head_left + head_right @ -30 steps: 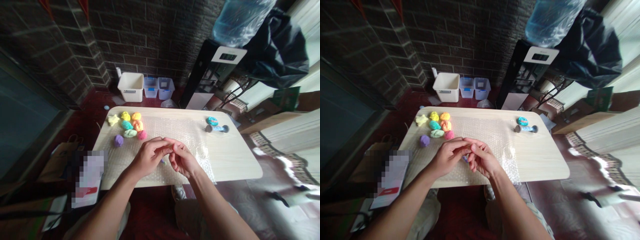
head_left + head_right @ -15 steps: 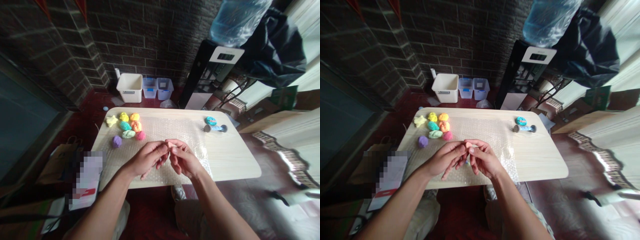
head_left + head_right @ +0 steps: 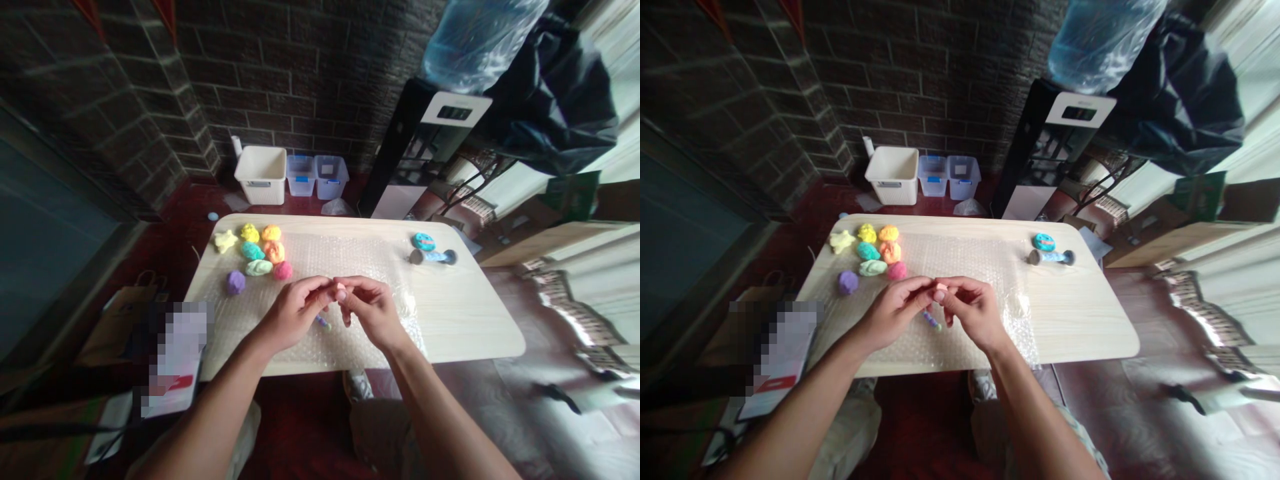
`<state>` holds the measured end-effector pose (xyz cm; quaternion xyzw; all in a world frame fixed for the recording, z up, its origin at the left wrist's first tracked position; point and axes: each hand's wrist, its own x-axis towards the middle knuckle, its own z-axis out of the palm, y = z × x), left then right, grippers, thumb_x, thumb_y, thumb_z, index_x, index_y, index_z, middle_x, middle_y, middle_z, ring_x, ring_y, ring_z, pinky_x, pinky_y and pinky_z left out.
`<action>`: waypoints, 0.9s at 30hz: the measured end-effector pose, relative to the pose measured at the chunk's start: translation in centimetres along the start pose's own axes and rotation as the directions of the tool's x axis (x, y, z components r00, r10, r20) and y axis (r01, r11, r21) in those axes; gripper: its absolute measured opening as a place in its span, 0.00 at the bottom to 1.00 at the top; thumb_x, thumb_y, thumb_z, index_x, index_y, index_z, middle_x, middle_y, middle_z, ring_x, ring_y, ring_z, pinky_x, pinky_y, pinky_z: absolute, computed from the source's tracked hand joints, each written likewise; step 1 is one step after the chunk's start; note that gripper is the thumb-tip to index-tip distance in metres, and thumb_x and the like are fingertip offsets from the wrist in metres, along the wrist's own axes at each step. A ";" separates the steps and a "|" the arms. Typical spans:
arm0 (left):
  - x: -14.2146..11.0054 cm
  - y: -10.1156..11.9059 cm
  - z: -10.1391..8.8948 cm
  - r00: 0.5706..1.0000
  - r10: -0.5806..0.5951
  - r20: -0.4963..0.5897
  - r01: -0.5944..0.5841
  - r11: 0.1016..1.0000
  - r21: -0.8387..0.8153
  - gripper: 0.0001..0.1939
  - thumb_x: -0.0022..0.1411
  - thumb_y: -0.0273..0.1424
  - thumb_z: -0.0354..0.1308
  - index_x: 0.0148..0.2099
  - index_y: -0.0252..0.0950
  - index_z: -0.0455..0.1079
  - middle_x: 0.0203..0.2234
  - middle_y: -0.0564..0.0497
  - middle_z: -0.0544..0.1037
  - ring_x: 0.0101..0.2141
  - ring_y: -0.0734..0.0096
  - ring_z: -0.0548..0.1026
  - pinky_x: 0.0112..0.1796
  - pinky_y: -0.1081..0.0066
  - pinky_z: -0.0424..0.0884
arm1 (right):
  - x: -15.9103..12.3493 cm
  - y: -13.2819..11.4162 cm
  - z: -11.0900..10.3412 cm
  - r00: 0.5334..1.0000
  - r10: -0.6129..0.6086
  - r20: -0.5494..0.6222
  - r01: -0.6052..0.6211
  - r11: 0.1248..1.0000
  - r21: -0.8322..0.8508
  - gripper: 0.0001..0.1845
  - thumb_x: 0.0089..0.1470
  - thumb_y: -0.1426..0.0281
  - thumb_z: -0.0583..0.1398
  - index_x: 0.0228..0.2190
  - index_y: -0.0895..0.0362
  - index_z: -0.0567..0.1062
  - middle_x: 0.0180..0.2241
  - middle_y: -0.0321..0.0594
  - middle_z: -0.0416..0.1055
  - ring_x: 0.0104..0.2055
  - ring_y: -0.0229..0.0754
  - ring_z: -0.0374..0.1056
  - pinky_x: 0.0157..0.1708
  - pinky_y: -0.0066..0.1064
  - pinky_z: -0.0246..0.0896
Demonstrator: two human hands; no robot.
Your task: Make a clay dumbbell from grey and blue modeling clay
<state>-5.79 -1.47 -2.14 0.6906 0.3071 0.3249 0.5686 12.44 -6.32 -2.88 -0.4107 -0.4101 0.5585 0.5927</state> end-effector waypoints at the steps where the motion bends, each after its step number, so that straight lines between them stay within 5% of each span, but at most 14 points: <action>1: 0.0 0.0 0.0 1.000 0.006 0.000 -0.006 1.000 0.003 0.16 0.75 0.42 0.59 0.46 0.34 0.79 0.37 0.49 0.82 0.37 0.66 0.77 0.37 0.71 0.70 | 0.0 0.0 0.0 1.000 0.000 0.005 0.000 1.000 -0.008 0.12 0.54 0.65 0.76 0.40 0.54 0.88 0.22 0.31 0.75 0.19 0.32 0.66 0.17 0.24 0.65; 6: 0.0 -0.1 0.2 0.999 0.041 -0.026 -0.042 0.999 -0.023 0.14 0.74 0.39 0.62 0.52 0.35 0.79 0.43 0.46 0.85 0.44 0.62 0.82 0.43 0.69 0.75 | -0.1 0.0 -0.4 0.998 -0.004 0.055 0.004 1.000 0.004 0.12 0.57 0.65 0.74 0.44 0.52 0.88 0.27 0.34 0.79 0.21 0.32 0.69 0.21 0.26 0.69; 10: 0.1 0.0 0.2 0.985 0.136 -0.103 -0.122 0.984 0.131 0.12 0.74 0.36 0.62 0.52 0.35 0.81 0.45 0.43 0.86 0.44 0.62 0.84 0.44 0.69 0.78 | -0.2 0.1 -0.4 0.999 -0.034 0.032 0.033 0.999 0.010 0.19 0.57 0.65 0.74 0.51 0.49 0.85 0.26 0.32 0.79 0.20 0.33 0.70 0.20 0.26 0.70; 17: 0.0 0.1 0.0 0.947 0.303 -0.109 -0.252 0.908 0.335 0.11 0.76 0.32 0.59 0.48 0.36 0.83 0.41 0.43 0.87 0.42 0.61 0.84 0.45 0.65 0.78 | 0.0 0.4 0.0 0.999 -0.020 -0.035 0.018 0.999 -0.034 0.12 0.57 0.64 0.74 0.42 0.55 0.88 0.23 0.36 0.80 0.19 0.35 0.72 0.21 0.27 0.70; 27: -0.2 -1.1 0.3 0.983 0.109 -0.146 -0.098 0.992 0.083 0.21 0.71 0.37 0.65 0.62 0.36 0.75 0.50 0.40 0.86 0.47 0.57 0.86 0.47 0.63 0.83 | 0.2 0.2 -0.2 0.997 0.045 -0.067 -0.043 0.999 0.024 0.11 0.54 0.64 0.75 0.36 0.57 0.86 0.25 0.38 0.80 0.23 0.37 0.72 0.23 0.27 0.69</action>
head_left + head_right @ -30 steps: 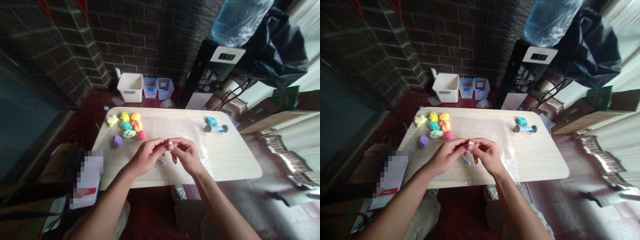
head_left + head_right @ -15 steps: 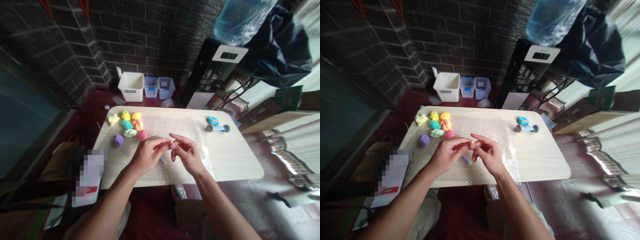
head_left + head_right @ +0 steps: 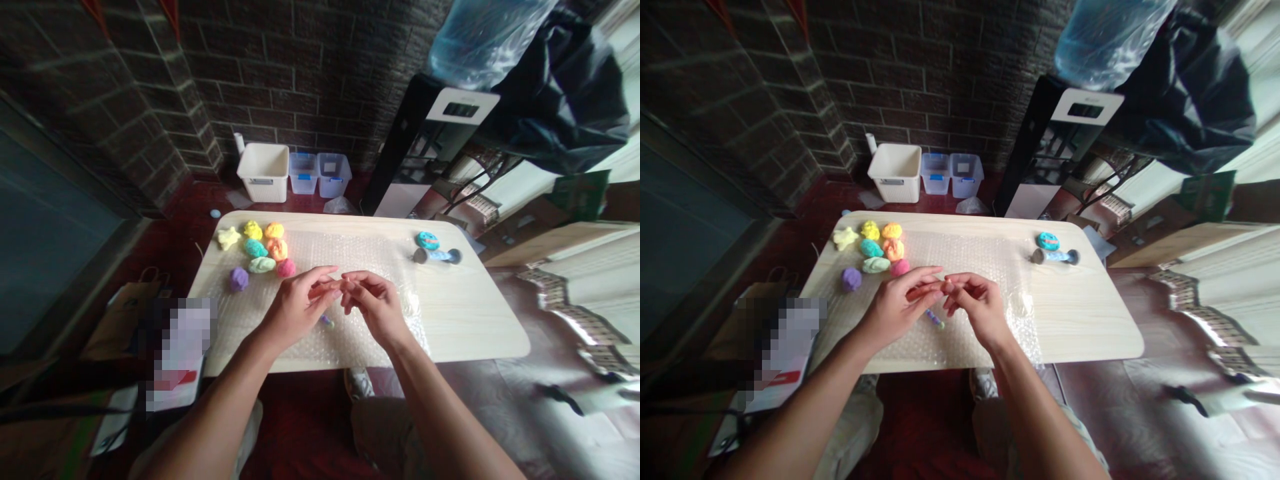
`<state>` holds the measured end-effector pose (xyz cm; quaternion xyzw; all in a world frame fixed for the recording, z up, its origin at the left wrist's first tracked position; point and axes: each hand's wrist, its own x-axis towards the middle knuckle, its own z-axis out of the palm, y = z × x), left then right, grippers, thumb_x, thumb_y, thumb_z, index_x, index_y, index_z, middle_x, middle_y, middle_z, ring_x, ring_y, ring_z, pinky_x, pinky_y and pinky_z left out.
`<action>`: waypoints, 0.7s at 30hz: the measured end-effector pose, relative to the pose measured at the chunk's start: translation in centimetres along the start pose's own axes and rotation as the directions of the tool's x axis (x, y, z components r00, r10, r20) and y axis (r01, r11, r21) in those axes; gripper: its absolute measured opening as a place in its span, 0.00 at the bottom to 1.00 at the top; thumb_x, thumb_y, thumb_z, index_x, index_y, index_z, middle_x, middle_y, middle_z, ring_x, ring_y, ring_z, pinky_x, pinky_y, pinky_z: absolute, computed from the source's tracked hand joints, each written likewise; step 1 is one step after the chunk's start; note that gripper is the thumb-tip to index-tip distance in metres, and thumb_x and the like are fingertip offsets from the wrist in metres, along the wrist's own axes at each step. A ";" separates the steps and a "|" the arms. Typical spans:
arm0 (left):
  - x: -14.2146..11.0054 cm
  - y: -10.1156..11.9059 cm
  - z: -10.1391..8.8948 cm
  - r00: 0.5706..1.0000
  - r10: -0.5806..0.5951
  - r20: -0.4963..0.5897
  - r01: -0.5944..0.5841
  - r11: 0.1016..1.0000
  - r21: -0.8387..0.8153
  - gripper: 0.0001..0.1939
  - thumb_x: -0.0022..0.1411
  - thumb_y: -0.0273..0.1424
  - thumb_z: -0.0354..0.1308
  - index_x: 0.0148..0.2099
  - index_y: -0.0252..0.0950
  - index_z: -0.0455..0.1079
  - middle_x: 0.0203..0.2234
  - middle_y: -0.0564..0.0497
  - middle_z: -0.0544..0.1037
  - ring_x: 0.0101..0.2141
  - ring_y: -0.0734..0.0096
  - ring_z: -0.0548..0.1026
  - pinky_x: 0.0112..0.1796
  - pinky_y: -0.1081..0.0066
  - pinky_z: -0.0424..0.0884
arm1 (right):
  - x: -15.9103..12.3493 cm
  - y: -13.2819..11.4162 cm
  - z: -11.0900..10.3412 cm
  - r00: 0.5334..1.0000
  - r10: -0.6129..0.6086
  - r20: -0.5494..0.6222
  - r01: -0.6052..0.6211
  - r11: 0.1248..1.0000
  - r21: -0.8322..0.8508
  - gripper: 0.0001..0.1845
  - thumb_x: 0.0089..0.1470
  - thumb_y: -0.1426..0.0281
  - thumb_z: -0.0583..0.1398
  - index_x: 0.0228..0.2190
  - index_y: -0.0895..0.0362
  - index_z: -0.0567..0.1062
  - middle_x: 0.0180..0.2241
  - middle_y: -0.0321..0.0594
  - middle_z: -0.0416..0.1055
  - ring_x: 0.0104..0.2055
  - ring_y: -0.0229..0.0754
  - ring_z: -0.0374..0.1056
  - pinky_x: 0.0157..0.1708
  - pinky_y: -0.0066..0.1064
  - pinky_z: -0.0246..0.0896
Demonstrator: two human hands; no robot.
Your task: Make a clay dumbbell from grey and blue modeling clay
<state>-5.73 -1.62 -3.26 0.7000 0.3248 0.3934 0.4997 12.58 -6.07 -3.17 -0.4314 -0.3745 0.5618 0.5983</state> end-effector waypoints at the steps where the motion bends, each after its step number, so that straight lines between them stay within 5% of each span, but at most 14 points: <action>1: 0.1 0.1 0.0 1.000 -0.004 0.003 0.004 1.000 0.029 0.19 0.72 0.37 0.64 0.61 0.36 0.76 0.49 0.41 0.86 0.46 0.58 0.86 0.46 0.64 0.83 | 0.0 0.0 -0.1 1.000 -0.011 -0.013 0.011 1.000 0.003 0.10 0.54 0.65 0.75 0.37 0.56 0.86 0.26 0.37 0.80 0.24 0.36 0.72 0.24 0.27 0.69; 7: 0.5 0.9 -0.1 0.989 -0.075 0.126 0.069 0.996 0.056 0.20 0.77 0.44 0.56 0.44 0.34 0.81 0.35 0.48 0.84 0.32 0.68 0.78 0.32 0.72 0.70 | -0.1 0.1 -0.4 0.999 -0.051 -0.019 0.051 0.999 -0.007 0.11 0.55 0.66 0.73 0.42 0.52 0.88 0.29 0.37 0.80 0.28 0.36 0.71 0.27 0.28 0.68; 13: 0.4 0.4 -0.3 0.977 -0.141 0.160 0.136 0.990 0.041 0.20 0.75 0.43 0.58 0.37 0.34 0.78 0.25 0.53 0.76 0.27 0.71 0.73 0.28 0.72 0.63 | -0.3 0.2 -0.4 0.993 -0.109 0.048 0.114 0.986 -0.122 0.10 0.59 0.67 0.71 0.44 0.50 0.89 0.34 0.38 0.79 0.30 0.37 0.71 0.28 0.30 0.67; 21: 0.2 0.9 -0.3 0.987 -0.091 0.135 0.081 0.994 0.077 0.13 0.75 0.38 0.58 0.42 0.35 0.77 0.31 0.52 0.79 0.32 0.70 0.74 0.32 0.72 0.64 | -0.2 0.0 -0.2 0.995 -0.097 0.019 0.098 0.975 -0.201 0.09 0.58 0.64 0.73 0.41 0.51 0.89 0.34 0.39 0.80 0.28 0.36 0.69 0.28 0.30 0.67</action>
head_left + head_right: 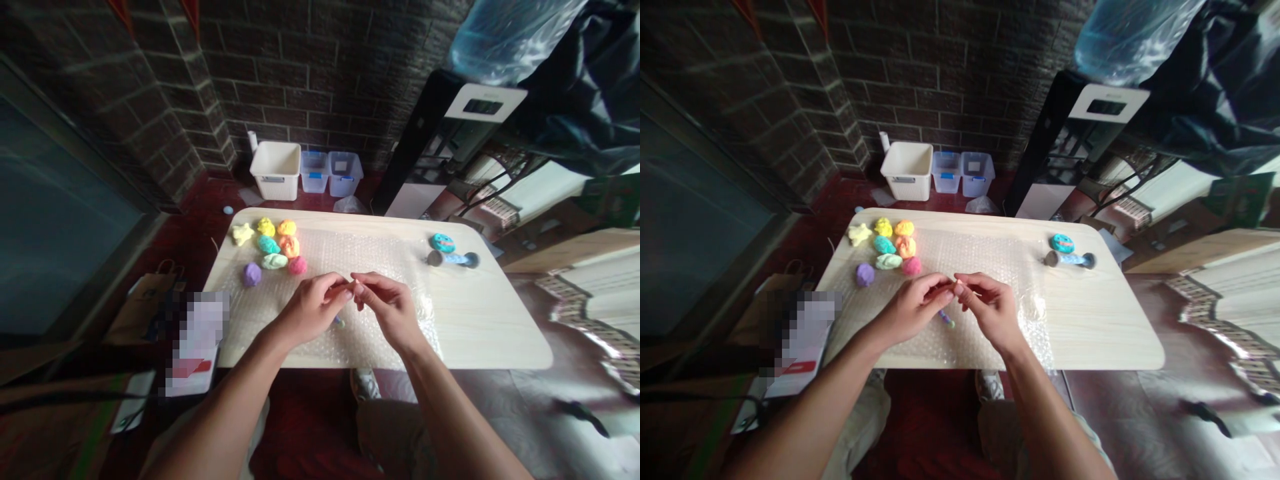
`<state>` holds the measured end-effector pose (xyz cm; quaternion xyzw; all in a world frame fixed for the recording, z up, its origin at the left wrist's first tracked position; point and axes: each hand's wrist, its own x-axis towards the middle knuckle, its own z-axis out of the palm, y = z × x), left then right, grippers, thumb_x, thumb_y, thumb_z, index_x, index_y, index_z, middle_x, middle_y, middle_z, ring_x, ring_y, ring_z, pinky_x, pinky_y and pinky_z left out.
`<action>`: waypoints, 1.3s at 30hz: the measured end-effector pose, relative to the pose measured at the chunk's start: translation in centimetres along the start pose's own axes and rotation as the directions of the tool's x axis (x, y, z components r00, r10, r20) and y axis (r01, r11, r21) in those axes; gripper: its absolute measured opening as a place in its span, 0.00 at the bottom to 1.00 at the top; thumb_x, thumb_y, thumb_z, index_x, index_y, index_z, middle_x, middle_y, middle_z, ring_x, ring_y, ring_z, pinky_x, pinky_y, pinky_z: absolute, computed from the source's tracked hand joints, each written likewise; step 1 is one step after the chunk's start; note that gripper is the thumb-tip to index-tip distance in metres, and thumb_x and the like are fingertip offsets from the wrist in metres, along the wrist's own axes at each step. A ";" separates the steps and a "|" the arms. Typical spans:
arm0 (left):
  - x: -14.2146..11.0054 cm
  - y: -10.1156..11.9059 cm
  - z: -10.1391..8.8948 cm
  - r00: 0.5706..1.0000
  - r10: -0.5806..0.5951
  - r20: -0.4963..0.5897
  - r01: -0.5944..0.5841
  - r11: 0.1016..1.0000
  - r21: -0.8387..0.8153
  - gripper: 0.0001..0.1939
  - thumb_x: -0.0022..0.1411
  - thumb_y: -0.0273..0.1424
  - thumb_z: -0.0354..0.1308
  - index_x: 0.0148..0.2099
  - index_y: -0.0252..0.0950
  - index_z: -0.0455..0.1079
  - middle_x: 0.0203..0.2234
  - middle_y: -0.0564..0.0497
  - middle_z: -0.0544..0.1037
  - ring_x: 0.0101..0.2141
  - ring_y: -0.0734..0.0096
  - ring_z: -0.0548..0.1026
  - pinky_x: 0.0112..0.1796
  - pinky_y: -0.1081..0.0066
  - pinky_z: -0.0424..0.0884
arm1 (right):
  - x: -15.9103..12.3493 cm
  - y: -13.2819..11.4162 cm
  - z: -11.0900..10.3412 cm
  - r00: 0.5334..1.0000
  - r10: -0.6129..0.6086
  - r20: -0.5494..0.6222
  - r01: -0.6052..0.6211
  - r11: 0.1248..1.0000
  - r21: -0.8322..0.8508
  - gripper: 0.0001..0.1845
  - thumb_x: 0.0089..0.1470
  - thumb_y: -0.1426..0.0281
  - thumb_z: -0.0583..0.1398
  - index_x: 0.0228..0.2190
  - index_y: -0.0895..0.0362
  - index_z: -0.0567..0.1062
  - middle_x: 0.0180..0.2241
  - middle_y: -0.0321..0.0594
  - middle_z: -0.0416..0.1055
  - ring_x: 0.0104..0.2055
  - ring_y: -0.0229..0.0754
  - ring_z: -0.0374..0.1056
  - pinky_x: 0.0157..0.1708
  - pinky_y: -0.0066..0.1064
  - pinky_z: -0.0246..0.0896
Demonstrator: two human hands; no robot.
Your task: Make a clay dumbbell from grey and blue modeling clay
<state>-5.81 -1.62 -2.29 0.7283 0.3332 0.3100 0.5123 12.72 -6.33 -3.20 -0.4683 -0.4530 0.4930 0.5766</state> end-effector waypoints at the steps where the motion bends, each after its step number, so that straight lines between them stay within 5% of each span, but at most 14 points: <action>1: 0.0 0.0 0.0 1.000 0.012 0.008 -0.011 1.000 -0.025 0.13 0.76 0.39 0.57 0.44 0.35 0.77 0.33 0.51 0.80 0.33 0.69 0.75 0.33 0.72 0.66 | 0.0 0.0 0.0 1.000 -0.001 0.006 0.001 1.000 0.018 0.09 0.57 0.65 0.74 0.40 0.51 0.89 0.36 0.40 0.80 0.29 0.36 0.69 0.27 0.29 0.66; 9: 0.0 0.3 0.2 0.998 0.035 0.053 -0.031 0.997 -0.077 0.13 0.76 0.36 0.57 0.46 0.33 0.79 0.34 0.48 0.82 0.34 0.66 0.77 0.36 0.69 0.70 | -0.2 0.2 0.0 0.968 0.198 0.155 -0.238 0.922 0.306 0.16 0.56 0.60 0.74 0.45 0.50 0.88 0.20 0.29 0.66 0.20 0.30 0.54 0.19 0.22 0.53; 15: -0.1 0.1 0.4 0.992 0.052 0.113 -0.020 0.964 -0.266 0.16 0.76 0.37 0.58 0.56 0.34 0.80 0.42 0.42 0.84 0.42 0.60 0.82 0.42 0.65 0.76 | -0.2 0.1 -0.7 0.892 0.302 0.337 -0.418 0.835 0.357 0.27 0.55 0.56 0.74 0.55 0.52 0.83 0.25 0.29 0.65 0.21 0.29 0.50 0.17 0.20 0.51; 32: -0.4 0.6 0.1 0.991 0.077 0.111 -0.053 0.976 -0.210 0.13 0.76 0.37 0.60 0.49 0.34 0.82 0.36 0.45 0.84 0.36 0.65 0.82 0.39 0.68 0.78 | -0.5 0.5 -0.2 0.858 0.302 0.415 -0.484 0.746 0.457 0.24 0.58 0.63 0.72 0.55 0.50 0.82 0.27 0.29 0.66 0.21 0.29 0.49 0.14 0.17 0.53; 39: -0.1 1.0 0.4 0.992 0.074 0.107 -0.047 0.972 -0.228 0.12 0.77 0.36 0.59 0.46 0.34 0.81 0.38 0.47 0.83 0.37 0.68 0.81 0.39 0.71 0.76 | -0.4 0.8 -0.2 0.867 0.297 0.400 -0.484 0.694 0.533 0.27 0.57 0.55 0.72 0.55 0.52 0.83 0.23 0.27 0.58 0.21 0.31 0.52 0.16 0.18 0.56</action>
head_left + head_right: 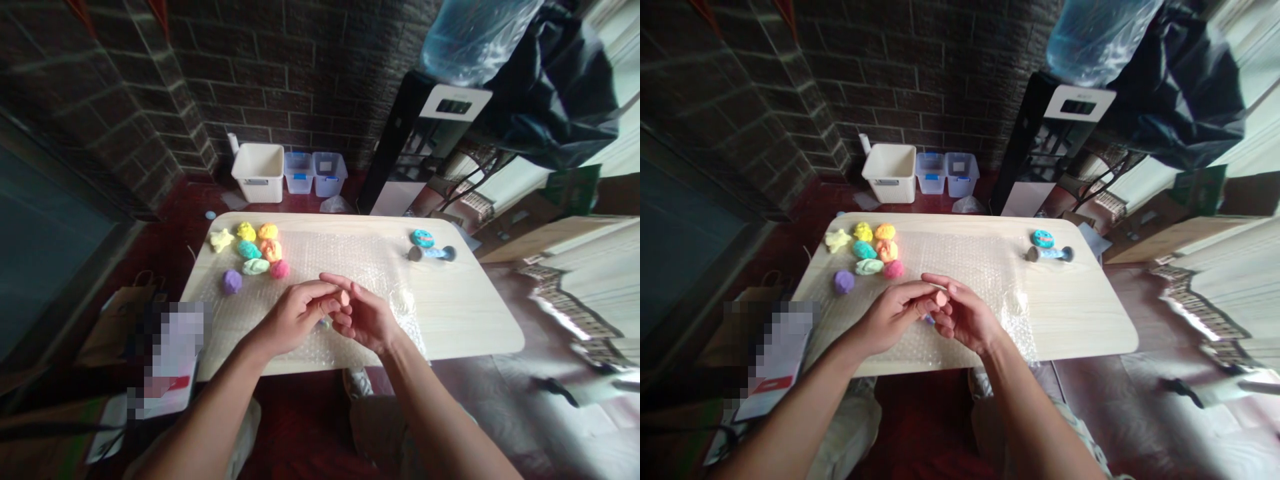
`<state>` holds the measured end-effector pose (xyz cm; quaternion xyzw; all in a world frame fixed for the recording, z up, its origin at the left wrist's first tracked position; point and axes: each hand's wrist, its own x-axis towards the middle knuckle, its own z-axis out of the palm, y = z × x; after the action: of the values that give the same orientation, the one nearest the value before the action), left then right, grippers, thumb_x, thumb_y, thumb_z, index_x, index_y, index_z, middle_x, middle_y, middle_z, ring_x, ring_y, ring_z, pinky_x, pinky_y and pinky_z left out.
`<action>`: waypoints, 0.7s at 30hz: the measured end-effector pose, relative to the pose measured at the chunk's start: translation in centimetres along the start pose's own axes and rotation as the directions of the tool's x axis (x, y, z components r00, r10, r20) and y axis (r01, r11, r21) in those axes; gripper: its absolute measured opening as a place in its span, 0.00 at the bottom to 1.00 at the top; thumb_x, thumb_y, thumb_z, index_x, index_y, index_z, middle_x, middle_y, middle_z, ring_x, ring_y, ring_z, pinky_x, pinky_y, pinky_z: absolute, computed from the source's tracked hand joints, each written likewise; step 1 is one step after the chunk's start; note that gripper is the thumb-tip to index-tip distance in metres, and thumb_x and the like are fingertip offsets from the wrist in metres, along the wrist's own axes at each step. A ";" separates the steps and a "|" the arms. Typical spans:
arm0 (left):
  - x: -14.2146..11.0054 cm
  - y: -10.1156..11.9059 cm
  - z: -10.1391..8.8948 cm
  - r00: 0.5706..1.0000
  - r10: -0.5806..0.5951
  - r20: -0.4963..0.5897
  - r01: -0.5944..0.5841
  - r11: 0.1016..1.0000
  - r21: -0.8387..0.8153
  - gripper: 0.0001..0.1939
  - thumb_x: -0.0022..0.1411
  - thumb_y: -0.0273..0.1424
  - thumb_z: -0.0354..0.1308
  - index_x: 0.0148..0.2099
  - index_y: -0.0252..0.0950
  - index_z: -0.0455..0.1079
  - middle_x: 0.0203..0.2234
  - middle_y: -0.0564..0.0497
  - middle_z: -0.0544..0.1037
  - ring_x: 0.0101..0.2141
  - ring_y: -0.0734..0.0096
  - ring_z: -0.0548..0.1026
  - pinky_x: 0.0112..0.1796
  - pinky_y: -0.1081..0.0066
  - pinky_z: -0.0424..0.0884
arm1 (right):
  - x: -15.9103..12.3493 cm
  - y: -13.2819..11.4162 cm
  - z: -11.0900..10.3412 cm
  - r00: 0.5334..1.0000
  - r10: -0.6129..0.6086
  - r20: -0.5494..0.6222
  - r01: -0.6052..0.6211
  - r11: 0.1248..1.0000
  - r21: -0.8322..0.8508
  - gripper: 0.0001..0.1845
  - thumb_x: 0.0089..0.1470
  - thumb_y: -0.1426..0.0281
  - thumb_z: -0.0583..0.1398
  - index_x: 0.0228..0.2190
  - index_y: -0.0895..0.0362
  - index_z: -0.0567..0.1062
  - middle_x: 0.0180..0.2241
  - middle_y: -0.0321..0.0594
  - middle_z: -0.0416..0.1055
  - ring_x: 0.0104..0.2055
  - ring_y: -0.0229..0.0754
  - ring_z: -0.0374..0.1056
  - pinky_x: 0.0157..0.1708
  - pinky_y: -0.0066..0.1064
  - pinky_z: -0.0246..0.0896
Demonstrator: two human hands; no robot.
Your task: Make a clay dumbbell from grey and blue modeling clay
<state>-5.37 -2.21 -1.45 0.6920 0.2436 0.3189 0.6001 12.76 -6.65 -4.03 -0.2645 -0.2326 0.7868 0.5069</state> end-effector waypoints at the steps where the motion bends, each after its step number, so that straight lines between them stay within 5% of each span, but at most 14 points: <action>1: 0.0 0.0 0.0 1.000 0.000 0.003 0.000 1.000 -0.006 0.12 0.76 0.36 0.59 0.45 0.34 0.81 0.37 0.47 0.83 0.36 0.68 0.81 0.39 0.71 0.75 | 0.0 0.0 0.1 1.000 -0.006 -0.006 0.006 1.000 -0.015 0.26 0.57 0.56 0.72 0.54 0.52 0.83 0.23 0.27 0.59 0.21 0.31 0.51 0.16 0.18 0.55; 7: -0.1 -0.2 -0.1 1.000 -0.007 -0.013 0.007 1.000 0.023 0.12 0.76 0.36 0.60 0.42 0.34 0.80 0.33 0.50 0.80 0.35 0.70 0.78 0.39 0.71 0.74 | 0.0 0.1 0.5 0.999 -0.031 -0.043 0.029 0.998 -0.056 0.19 0.57 0.62 0.72 0.50 0.52 0.85 0.24 0.28 0.62 0.20 0.30 0.51 0.14 0.18 0.50; 11: 0.1 0.1 -0.2 0.998 -0.062 -0.008 0.061 0.994 -0.088 0.13 0.76 0.38 0.60 0.43 0.34 0.79 0.33 0.50 0.78 0.32 0.72 0.74 0.33 0.74 0.72 | 0.1 -0.2 0.7 0.998 -0.060 -0.016 0.060 0.998 -0.031 0.22 0.55 0.58 0.74 0.49 0.52 0.86 0.24 0.28 0.63 0.21 0.30 0.54 0.15 0.18 0.53; 16: 0.1 0.2 -0.5 0.970 -0.209 0.126 0.236 0.934 -0.267 0.18 0.73 0.44 0.61 0.39 0.32 0.76 0.26 0.53 0.70 0.24 0.77 0.66 0.18 0.79 0.61 | -0.4 -0.8 0.6 0.997 -0.073 0.027 0.076 0.991 -0.110 0.16 0.54 0.63 0.75 0.45 0.50 0.87 0.26 0.32 0.75 0.18 0.28 0.55 0.15 0.19 0.50; 21: -0.6 0.1 -1.0 0.926 -0.314 0.210 0.374 0.839 -0.395 0.20 0.69 0.49 0.64 0.50 0.37 0.70 0.30 0.53 0.70 0.27 0.72 0.68 0.12 0.82 0.57 | -0.4 -0.9 0.7 0.996 -0.087 0.019 0.089 0.987 -0.137 0.13 0.52 0.63 0.76 0.39 0.53 0.88 0.22 0.30 0.73 0.16 0.27 0.58 0.15 0.20 0.53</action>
<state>-6.51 -2.05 -1.36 0.5081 0.2466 0.2032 0.7998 13.04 -6.79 -2.81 -0.2833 -0.3012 0.7474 0.5199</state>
